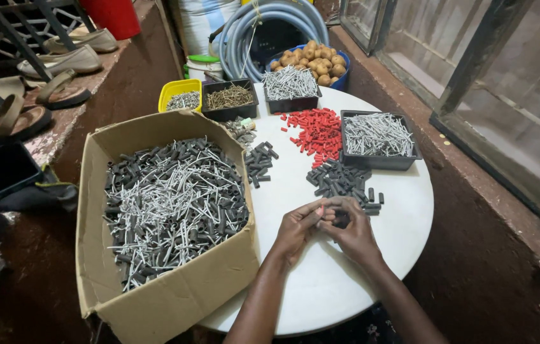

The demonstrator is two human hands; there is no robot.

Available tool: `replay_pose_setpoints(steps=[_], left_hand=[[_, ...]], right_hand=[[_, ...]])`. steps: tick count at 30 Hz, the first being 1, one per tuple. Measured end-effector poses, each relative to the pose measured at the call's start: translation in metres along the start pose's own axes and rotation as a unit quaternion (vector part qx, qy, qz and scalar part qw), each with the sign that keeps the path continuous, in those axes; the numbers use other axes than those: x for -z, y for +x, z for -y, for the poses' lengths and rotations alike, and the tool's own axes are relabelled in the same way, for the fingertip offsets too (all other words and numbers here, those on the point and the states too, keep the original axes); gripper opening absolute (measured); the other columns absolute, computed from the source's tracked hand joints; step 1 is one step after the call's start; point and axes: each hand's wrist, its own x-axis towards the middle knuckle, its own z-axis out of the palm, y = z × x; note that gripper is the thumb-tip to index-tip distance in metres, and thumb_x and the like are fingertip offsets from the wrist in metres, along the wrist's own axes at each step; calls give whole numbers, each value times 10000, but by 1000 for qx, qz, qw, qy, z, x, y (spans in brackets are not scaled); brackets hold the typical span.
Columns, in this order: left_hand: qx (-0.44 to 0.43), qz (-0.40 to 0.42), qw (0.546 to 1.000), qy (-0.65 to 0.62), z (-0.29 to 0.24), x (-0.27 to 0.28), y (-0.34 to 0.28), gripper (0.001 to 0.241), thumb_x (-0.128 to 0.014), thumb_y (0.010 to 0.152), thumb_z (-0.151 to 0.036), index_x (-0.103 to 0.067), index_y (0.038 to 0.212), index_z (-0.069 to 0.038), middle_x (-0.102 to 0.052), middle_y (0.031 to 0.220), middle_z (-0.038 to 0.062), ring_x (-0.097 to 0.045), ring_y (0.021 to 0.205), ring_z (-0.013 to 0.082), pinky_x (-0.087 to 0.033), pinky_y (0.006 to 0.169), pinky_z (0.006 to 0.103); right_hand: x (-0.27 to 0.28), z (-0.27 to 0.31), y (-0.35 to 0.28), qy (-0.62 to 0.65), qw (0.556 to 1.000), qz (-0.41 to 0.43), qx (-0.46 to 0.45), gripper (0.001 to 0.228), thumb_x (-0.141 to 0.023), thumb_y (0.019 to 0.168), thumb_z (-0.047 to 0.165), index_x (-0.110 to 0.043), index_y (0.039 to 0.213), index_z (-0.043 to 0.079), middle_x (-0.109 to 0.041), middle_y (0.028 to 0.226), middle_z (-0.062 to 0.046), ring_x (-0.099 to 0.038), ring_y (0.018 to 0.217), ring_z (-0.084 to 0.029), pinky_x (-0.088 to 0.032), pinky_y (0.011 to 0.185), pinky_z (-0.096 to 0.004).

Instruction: Assembling plastic wall plugs by inserting metal nails into them by hand

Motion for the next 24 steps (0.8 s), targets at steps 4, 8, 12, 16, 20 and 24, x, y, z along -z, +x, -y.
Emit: replay_pose_setpoints(steps=[4,8,12,16,20,24], left_hand=[[1,-11,1000,-2,-3,0,-1,392,-682,916,-63,-617,1273,84,-724,1018,222,-748,811,216,-646,736,319],[-5,-25,1000,-9,-9,-8,-7,372,-702,899,-60,-645,1232,95,-707,942,171,-721,760,176,-642,719,307],[-32,-74,996,27,-34,-35,-28,358,-667,937,-125,-656,1245,57,-656,845,106,-703,732,170,-633,729,299],[-153,-155,961,169,-26,-13,-12,378,-611,973,-188,-620,1281,29,-667,1045,167,-685,886,179,-595,844,299],[-229,-299,878,296,-26,-9,-11,334,-567,999,-243,-608,1269,-51,-635,1140,164,-677,1036,264,-570,924,340],[-229,-374,831,342,-25,-4,-8,378,-591,948,-199,-561,1304,-76,-620,1211,183,-659,1144,342,-555,981,415]], right_hand=[[4,4,1,-23,999,1,28,422,-855,639,84,-777,1050,143,-658,1006,-121,-689,976,-335,-550,861,-415],[6,3,0,-37,998,-5,57,419,-889,628,110,-778,1029,161,-636,1031,-123,-668,1012,-339,-533,890,-424],[0,12,4,-53,997,-1,53,412,-927,636,243,-774,1012,174,-620,1014,-128,-647,1036,-349,-510,924,-470],[-18,27,36,-3,1000,12,-8,404,-898,719,218,-754,1088,134,-643,1005,-157,-689,997,-346,-547,887,-450],[-61,-6,85,61,996,67,-11,455,-892,689,127,-725,1111,91,-714,842,-101,-639,773,-160,-534,661,-278],[-106,-42,136,62,992,100,-48,424,-839,698,1,-709,1099,38,-708,846,-138,-665,682,-173,-575,451,-261]])
